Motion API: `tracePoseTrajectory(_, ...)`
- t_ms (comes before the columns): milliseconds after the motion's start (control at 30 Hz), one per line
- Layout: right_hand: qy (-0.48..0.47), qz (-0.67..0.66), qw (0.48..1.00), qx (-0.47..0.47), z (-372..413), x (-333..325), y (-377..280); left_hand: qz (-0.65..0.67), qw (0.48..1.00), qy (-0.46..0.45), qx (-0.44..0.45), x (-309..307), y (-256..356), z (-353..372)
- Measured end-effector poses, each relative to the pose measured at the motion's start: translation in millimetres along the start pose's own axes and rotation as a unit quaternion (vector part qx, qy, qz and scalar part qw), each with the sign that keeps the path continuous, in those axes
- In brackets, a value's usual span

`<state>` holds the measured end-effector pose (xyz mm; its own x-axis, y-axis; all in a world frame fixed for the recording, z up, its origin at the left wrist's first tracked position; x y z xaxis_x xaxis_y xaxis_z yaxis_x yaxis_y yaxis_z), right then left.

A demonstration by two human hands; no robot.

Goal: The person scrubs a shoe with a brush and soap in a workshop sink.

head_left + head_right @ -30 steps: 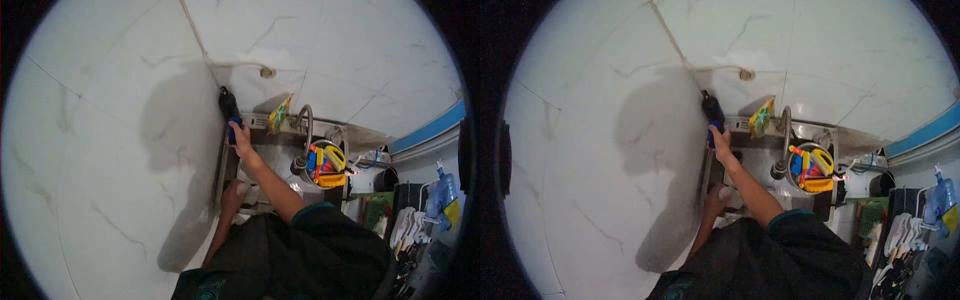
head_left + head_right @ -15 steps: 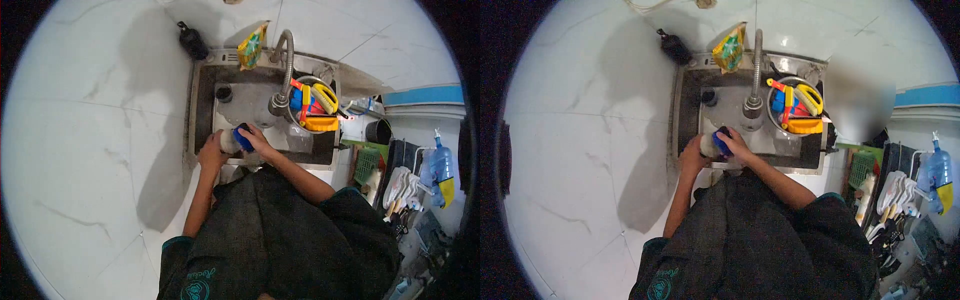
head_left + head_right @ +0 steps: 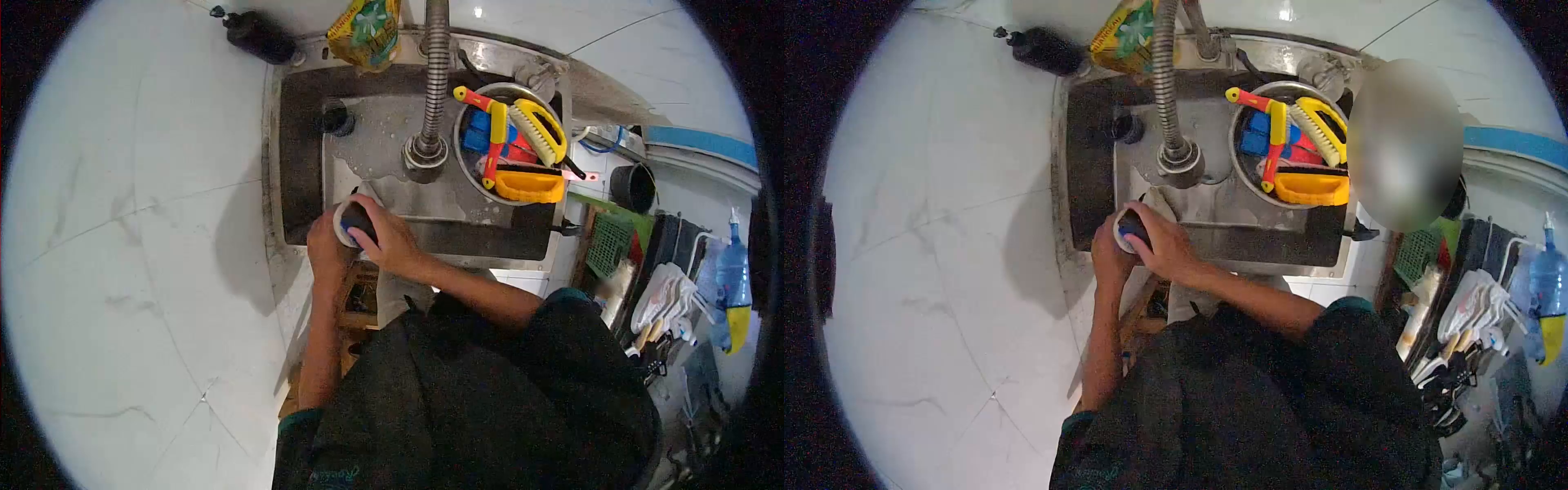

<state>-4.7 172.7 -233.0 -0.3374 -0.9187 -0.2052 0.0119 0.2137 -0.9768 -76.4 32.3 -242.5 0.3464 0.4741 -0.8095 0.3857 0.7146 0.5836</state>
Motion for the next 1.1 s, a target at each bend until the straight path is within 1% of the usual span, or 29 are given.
tracePoseTrajectory(100, 0.043, 0.089, 0.981, 0.164, -13, 18, 53, -0.046, 0.995, -0.024, -0.086, 1, 8, 2)
tracePoseTrajectory(133, 0.017, 0.099, 0.988, 0.115, -18, 11, 26, -0.038, 0.997, -0.014, -0.059, -3, 7, 0)
tracePoseTrajectory(233, -0.018, 0.070, 0.994, 0.080, -18, 3, 25, -0.070, 0.996, -0.007, -0.055, -5, 12, 4)
tracePoseTrajectory(267, -0.023, 0.063, 0.996, 0.059, -13, 2, 20, -0.073, 0.996, 0.002, -0.042, 1, 12, 1)
tracePoseTrajectory(367, -0.015, 0.045, 0.999, -0.023, -24, 12, -1, 0.050, 0.996, 0.002, -0.073, 5, 3, -2)
tracePoseTrajectory(400, 0.009, 0.063, 0.998, 0.000, -17, 31, 23, 0.008, 0.996, -0.019, -0.081, 2, 4, 13)
tracePoseTrajectory(433, 0.001, 0.049, 0.997, 0.057, -5, 30, 16, -0.035, 0.994, -0.043, -0.092, -4, 9, 29)
tracePoseTrajectory(500, 0.008, 0.042, 0.994, 0.100, -40, 17, 22, -0.102, 0.992, -0.041, -0.059, -1, 7, 4)
tracePoseTrajectory(533, 0.009, 0.024, 0.997, 0.076, -38, 21, 19, -0.132, 0.989, -0.047, -0.040, -2, 4, -3)
tracePoseTrajectory(567, 0.011, 0.012, 0.999, 0.046, -35, 25, 19, -0.097, 0.994, -0.029, -0.034, 5, -13, -2)
tracePoseTrajectory(633, 0.000, -0.011, 1.000, -0.001, -18, 28, 11, -0.019, 0.999, 0.002, -0.040, 13, -22, 10)
tracePoseTrajectory(667, -0.001, -0.048, 0.997, 0.062, -24, 28, 12, -0.091, 0.996, -0.003, -0.003, 15, -26, 8)
tracePoseTrajectory(767, -0.001, -0.092, 0.987, 0.129, -38, 19, 6, -0.110, 0.994, 0.016, -0.018, 8, -16, -3)
tracePoseTrajectory(800, 0.040, -0.046, 0.984, 0.165, -34, 30, 33, -0.106, 0.993, -0.020, -0.051, -3, 15, -10)
tracePoseTrajectory(900, 0.074, 0.012, 0.992, 0.100, -21, 14, 57, -0.057, 0.996, -0.006, -0.071, -6, 15, 0)
tracePoseTrajectory(933, 0.060, -0.009, 0.994, 0.086, -10, 17, 48, -0.038, 0.997, 0.001, -0.064, -4, 9, 0)
tracePoseTrajectory(1000, -0.005, -0.034, 0.993, 0.109, -14, 13, 51, 0.002, 0.998, 0.013, -0.060, 3, -5, 6)
tracePoseTrajectory(1033, -0.041, -0.048, 0.990, 0.127, -10, 12, 52, -0.013, 0.998, 0.008, -0.055, 4, -1, 12)
tracePoseTrajectory(1067, -0.107, -0.013, 0.971, 0.211, -15, 13, 64, -0.028, 0.998, 0.007, -0.048, 6, 4, 13)
tracePoseTrajectory(1100, -0.180, 0.031, 0.941, 0.287, -22, 11, 74, -0.045, 0.998, 0.009, -0.034, 7, 6, 8)
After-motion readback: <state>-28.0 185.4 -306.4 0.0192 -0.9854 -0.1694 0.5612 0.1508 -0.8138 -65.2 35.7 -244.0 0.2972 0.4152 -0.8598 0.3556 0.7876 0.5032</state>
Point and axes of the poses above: each hand's wrist, its own z-axis away from the middle knuckle, its own x-axis out of the palm, y = z × x, the point moved 1 cm from there along -z, towards the middle knuckle, and after that the axes turned 2 degrees about y, right-handed, at the moved point
